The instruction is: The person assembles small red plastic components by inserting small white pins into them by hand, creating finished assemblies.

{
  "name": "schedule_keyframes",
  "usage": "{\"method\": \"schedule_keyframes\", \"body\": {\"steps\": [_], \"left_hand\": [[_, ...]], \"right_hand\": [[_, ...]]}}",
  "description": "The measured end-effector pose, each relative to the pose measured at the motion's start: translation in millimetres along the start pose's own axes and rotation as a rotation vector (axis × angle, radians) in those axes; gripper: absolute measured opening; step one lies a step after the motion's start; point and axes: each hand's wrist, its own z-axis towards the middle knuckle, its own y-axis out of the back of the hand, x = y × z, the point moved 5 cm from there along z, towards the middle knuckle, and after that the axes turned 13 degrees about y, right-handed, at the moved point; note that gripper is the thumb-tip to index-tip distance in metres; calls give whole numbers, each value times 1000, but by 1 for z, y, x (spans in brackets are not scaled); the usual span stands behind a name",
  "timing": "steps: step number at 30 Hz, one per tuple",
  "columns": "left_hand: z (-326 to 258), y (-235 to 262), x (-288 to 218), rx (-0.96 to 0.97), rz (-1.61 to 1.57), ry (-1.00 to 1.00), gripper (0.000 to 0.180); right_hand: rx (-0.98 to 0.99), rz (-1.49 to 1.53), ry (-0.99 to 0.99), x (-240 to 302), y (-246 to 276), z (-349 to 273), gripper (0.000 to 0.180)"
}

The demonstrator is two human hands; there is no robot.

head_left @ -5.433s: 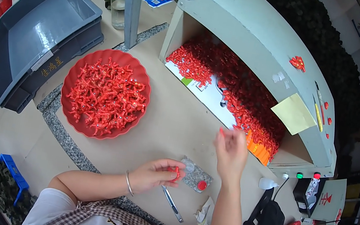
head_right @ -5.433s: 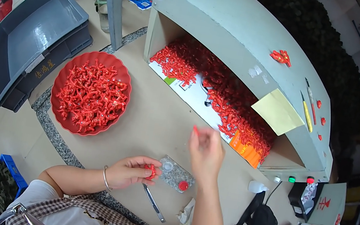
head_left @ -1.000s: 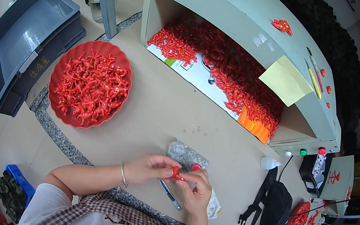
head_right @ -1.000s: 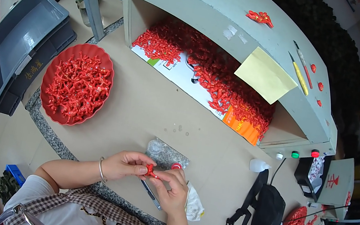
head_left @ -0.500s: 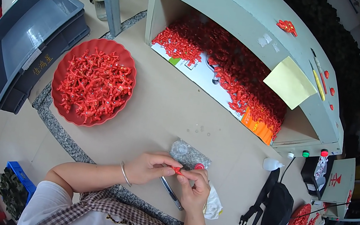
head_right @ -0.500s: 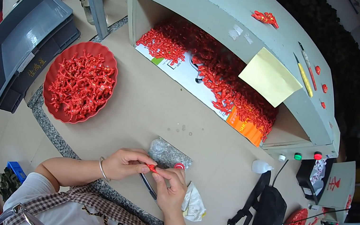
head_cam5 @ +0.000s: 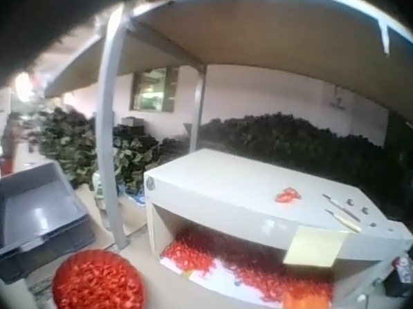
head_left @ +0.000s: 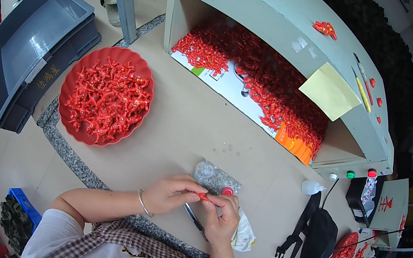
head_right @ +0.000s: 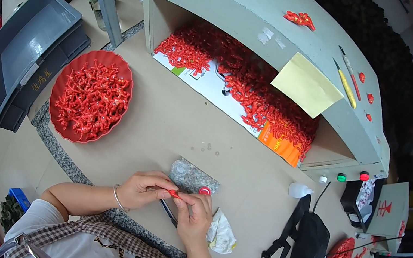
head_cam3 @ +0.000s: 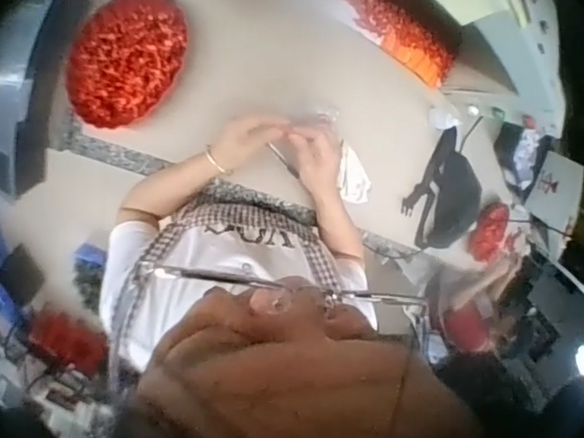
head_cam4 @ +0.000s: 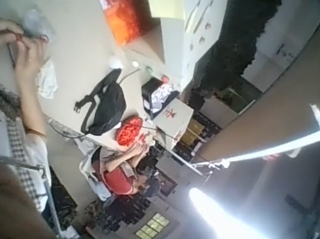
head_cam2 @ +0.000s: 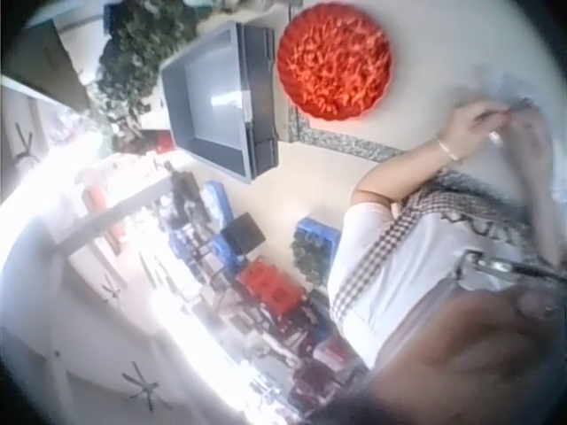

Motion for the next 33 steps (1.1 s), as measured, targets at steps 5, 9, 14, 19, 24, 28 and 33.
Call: {"method": "schedule_keyframes", "body": {"steps": [5, 9, 14, 19, 24, 28, 33], "left_hand": [[-2, 2, -4, -61, 76, -50, 20], [-4, 1, 2, -24, -1, -22, 21], [0, -3, 12, 58, -276, 143, 22], [-1, -3, 12, 69, -276, 154, 22], [0, 2, -7, -2, 23, -9, 21], [1, 4, -8, -28, 57, -67, 20], [0, 5, -4, 9, 57, -28, 19]], "right_hand": [[-17, -180, 163, 12, -4, 2, 10], [-22, -192, 184, 15, -3, 2, 10], [-5, 5, 41, 4, 0, 4, 10], [4, 14, -21, 0, 1, 2, 10], [1, 113, -124, -5, 1, -2, 9], [19, -38, 59, 4, 1, 4, 11], [38, -63, 74, 7, 0, 6, 10]]}}
